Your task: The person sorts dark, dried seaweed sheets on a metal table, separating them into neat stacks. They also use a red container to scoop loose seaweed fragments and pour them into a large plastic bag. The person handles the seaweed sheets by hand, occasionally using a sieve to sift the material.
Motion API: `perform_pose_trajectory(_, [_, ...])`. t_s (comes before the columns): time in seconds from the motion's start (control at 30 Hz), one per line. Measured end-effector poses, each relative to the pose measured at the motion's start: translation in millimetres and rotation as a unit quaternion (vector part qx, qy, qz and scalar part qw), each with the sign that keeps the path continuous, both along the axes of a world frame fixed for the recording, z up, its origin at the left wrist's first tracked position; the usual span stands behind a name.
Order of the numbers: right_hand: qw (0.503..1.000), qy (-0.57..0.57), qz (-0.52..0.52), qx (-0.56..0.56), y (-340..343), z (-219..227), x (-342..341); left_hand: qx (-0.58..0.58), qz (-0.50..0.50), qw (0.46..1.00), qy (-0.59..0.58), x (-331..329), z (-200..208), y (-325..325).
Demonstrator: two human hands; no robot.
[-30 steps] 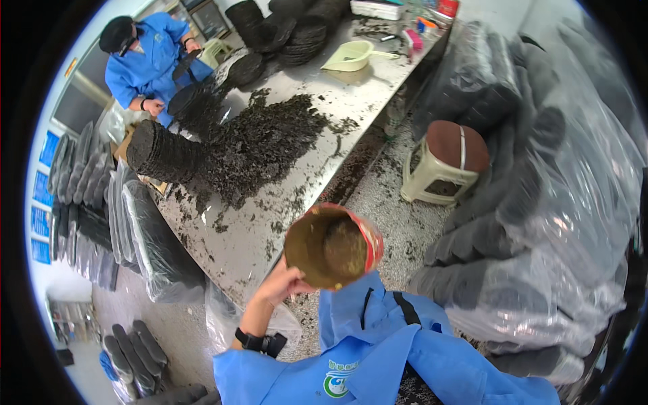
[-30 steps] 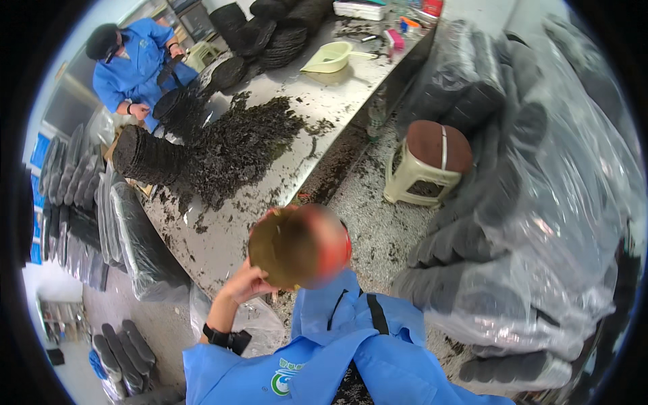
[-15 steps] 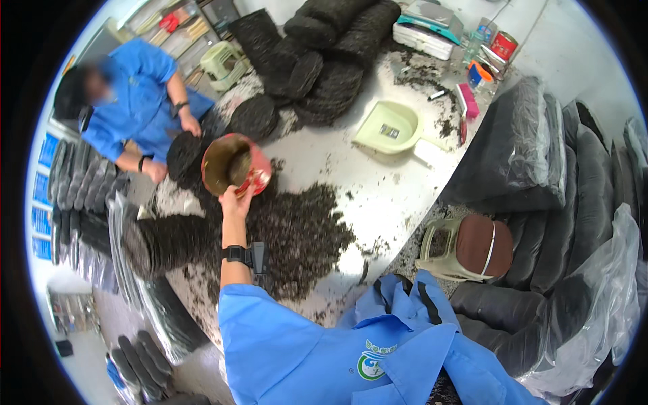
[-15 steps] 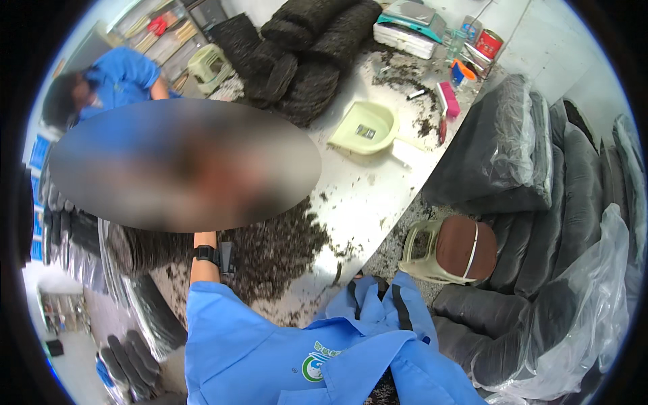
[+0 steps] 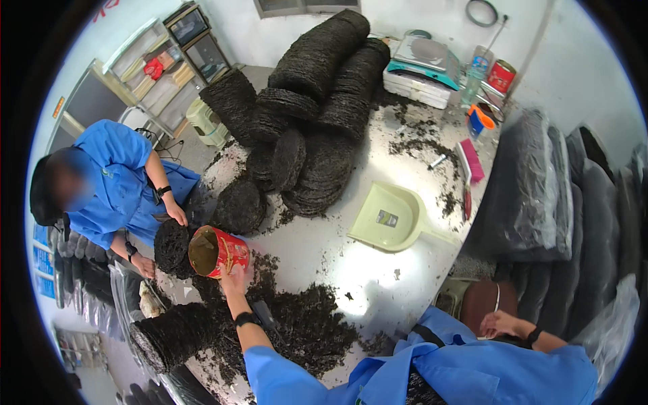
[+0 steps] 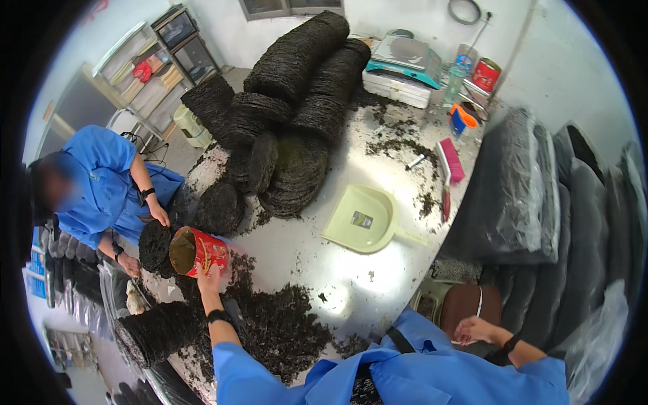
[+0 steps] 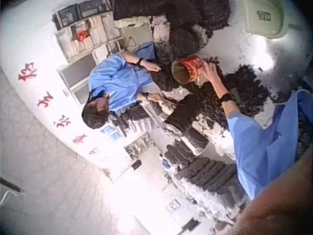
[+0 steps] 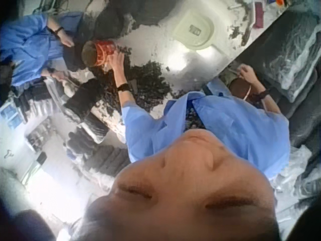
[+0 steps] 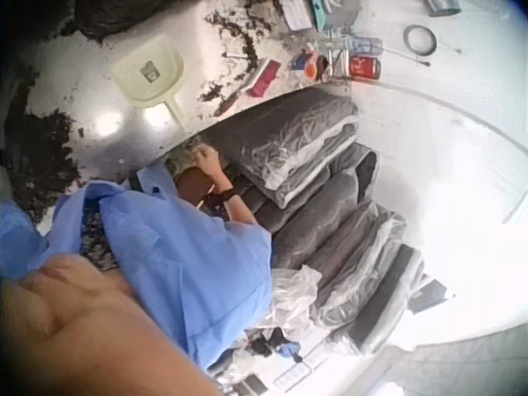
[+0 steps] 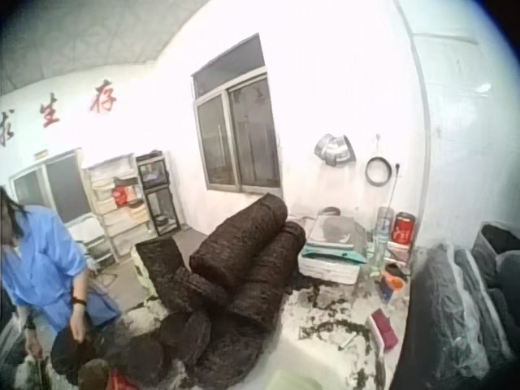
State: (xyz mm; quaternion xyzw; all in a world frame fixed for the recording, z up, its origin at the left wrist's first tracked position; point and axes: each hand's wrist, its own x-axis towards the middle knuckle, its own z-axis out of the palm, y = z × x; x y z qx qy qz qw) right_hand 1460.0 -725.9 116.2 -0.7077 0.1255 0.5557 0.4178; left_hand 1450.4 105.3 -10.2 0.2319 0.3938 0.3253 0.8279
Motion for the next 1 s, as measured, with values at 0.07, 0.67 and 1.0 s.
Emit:
perform_pose_trajectory(0.07, [0.997, -0.065, 0.025, 0.017, 6.9, -8.9, 73.6, 0.015, -0.096, 0.994, -0.051, 6.7, 0.5, -21.5])
perform_pose_trajectory(0.67, [0.754, -0.571, 0.248, 0.209, 225.2, -9.8, 548.6, 0.732, -0.192, 0.399, 0.518, 341.7, 96.3, -200.1])
perform_pose_trajectory(1.0, [0.636, -0.739, 0.098, 0.202, 355.3, 58.6, 739.1, 0.583, 0.079, 0.636, 0.499, 413.4, 199.8, -224.1])
